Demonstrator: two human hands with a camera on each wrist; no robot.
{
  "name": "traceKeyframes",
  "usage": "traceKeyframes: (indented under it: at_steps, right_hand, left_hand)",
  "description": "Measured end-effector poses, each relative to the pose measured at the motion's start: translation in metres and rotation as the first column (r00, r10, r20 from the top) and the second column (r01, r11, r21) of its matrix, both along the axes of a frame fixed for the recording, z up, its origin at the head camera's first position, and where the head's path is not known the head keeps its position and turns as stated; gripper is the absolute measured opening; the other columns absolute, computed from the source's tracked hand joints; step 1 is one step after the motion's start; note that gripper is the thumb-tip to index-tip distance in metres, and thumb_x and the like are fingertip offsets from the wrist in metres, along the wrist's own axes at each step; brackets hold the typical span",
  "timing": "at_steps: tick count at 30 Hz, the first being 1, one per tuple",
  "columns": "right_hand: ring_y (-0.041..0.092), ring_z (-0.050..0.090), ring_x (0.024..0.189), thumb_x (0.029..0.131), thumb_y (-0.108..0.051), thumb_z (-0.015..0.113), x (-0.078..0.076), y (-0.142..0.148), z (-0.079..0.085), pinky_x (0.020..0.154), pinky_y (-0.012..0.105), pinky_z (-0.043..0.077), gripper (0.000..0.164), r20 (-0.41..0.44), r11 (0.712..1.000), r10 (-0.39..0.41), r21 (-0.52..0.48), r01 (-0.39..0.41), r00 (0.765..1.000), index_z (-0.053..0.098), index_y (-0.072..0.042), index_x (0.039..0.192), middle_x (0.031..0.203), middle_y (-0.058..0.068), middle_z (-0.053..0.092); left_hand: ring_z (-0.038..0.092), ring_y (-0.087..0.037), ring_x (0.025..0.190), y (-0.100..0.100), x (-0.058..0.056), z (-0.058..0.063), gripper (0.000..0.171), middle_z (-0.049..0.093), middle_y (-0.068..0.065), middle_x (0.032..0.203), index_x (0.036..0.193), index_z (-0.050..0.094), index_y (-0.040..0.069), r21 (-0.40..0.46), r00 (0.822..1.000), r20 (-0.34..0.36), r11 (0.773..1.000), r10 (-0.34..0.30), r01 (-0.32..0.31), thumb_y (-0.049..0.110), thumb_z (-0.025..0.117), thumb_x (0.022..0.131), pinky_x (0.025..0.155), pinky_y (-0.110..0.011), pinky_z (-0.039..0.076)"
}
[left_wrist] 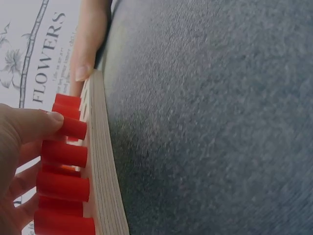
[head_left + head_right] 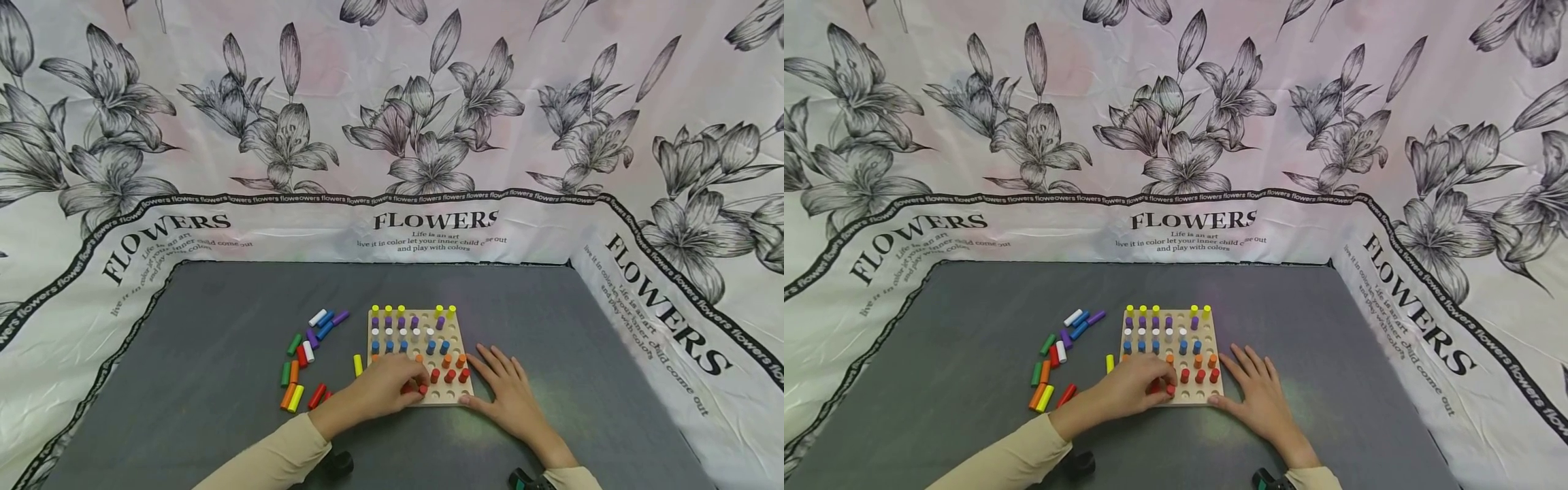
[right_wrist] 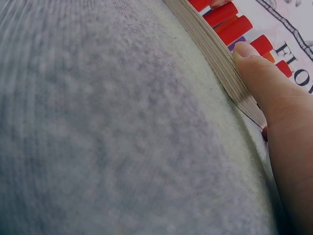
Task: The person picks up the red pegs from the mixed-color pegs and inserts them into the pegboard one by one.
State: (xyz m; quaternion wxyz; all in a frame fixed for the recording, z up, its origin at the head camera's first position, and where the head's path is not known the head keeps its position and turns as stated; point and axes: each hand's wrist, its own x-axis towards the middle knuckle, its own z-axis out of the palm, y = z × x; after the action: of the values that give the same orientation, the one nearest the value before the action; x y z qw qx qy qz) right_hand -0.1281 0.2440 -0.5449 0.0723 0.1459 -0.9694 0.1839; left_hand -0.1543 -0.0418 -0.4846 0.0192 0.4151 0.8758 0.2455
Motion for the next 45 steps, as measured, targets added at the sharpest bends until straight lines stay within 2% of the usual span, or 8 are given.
traceKeyframes:
  at_steps: [6, 10, 19, 23, 27, 29, 35, 45]
  right_hand:
    - [0.038, 0.028, 0.148, 0.08, -0.062, 0.07, 0.001, 0.0, 0.0, 0.113, 0.068, 0.016, 0.079, 0.002, 1.0, -0.001, 0.004, 0.001, 1.0, 0.047, -0.028, 0.148, 0.159, 0.007, 0.038]
    - [0.037, 0.027, 0.148, 0.081, -0.063, 0.07, 0.001, 0.0, 0.0, 0.113, 0.068, 0.015, 0.079, 0.014, 1.0, -0.004, 0.007, 0.004, 1.0, 0.046, -0.028, 0.148, 0.159, 0.006, 0.038]
    - [0.037, 0.027, 0.149, 0.081, -0.063, 0.07, 0.0, 0.0, 0.0, 0.114, 0.068, 0.015, 0.08, 0.02, 1.0, -0.001, 0.005, 0.001, 1.0, 0.046, -0.028, 0.149, 0.159, 0.006, 0.037]
    - [0.037, 0.027, 0.149, 0.081, -0.063, 0.07, 0.0, -0.001, 0.0, 0.114, 0.068, 0.015, 0.081, 0.019, 1.0, -0.001, 0.008, 0.001, 1.0, 0.045, -0.028, 0.149, 0.16, 0.006, 0.037]
    - [0.038, 0.027, 0.149, 0.08, -0.063, 0.07, 0.0, -0.001, 0.0, 0.114, 0.067, 0.015, 0.081, 0.015, 1.0, -0.001, 0.01, 0.001, 1.0, 0.045, -0.028, 0.149, 0.16, 0.007, 0.037]
    - [0.038, 0.027, 0.149, 0.08, -0.063, 0.07, 0.0, -0.001, 0.0, 0.114, 0.067, 0.015, 0.081, 0.012, 1.0, -0.001, 0.01, 0.001, 1.0, 0.045, -0.028, 0.149, 0.16, 0.007, 0.037]
    - [0.038, 0.027, 0.148, 0.08, -0.063, 0.07, 0.0, -0.001, 0.001, 0.114, 0.067, 0.015, 0.081, 0.011, 1.0, -0.001, 0.012, 0.001, 1.0, 0.046, -0.027, 0.149, 0.16, 0.007, 0.037]
    - [0.037, 0.027, 0.149, 0.08, -0.063, 0.069, -0.001, -0.001, 0.001, 0.115, 0.067, 0.015, 0.081, 0.013, 1.0, -0.003, 0.017, 0.003, 1.0, 0.046, -0.027, 0.148, 0.159, 0.006, 0.037]
  left_hand:
    - [0.055, 0.0, 0.077, 0.002, 0.002, -0.003, 0.013, 0.068, 0.014, 0.089, 0.1, 0.071, 0.024, -0.031, 0.996, -0.084, 0.999, 0.01, -0.013, 0.028, 0.075, 0.089, 0.077, -0.022, 0.046]
    - [0.053, -0.001, 0.076, 0.003, 0.003, -0.002, 0.013, 0.068, 0.014, 0.088, 0.099, 0.071, 0.024, -0.044, 0.996, -0.093, 0.999, 0.016, -0.021, 0.027, 0.076, 0.088, 0.076, -0.022, 0.044]
    - [0.058, -0.002, 0.077, -0.004, 0.002, 0.01, 0.02, 0.07, 0.01, 0.092, 0.109, 0.071, 0.019, -0.03, 0.998, 0.032, 0.999, 0.045, -0.044, 0.029, 0.072, 0.091, 0.07, -0.017, 0.048]
    - [0.065, -0.01, 0.081, -0.019, 0.001, 0.028, 0.023, 0.073, 0.006, 0.099, 0.113, 0.07, 0.018, 0.028, 0.99, 0.08, 0.992, 0.118, -0.12, 0.028, 0.069, 0.093, 0.067, -0.02, 0.051]
    - [0.07, -0.014, 0.097, -0.039, -0.001, 0.042, 0.024, 0.074, 0.004, 0.106, 0.115, 0.07, 0.017, 0.108, 0.97, 0.135, 0.97, 0.201, -0.216, 0.026, 0.069, 0.094, 0.081, -0.031, 0.057]
    - [0.07, -0.014, 0.097, -0.049, -0.002, 0.044, 0.021, 0.074, 0.005, 0.105, 0.113, 0.07, 0.017, 0.133, 0.96, 0.165, 0.959, 0.227, -0.25, 0.025, 0.069, 0.093, 0.083, -0.036, 0.058]
    - [0.066, -0.012, 0.089, -0.079, -0.001, 0.041, 0.018, 0.072, 0.005, 0.101, 0.109, 0.072, 0.015, 0.112, 0.935, 0.238, 0.949, 0.261, -0.294, 0.02, 0.071, 0.092, 0.079, -0.032, 0.056]
    - [0.068, -0.022, 0.101, -0.124, 0.004, 0.021, 0.031, 0.071, -0.003, 0.112, 0.117, 0.069, 0.009, 0.059, 0.928, 0.289, 0.963, 0.235, -0.262, 0.018, 0.076, 0.087, 0.089, -0.041, 0.056]
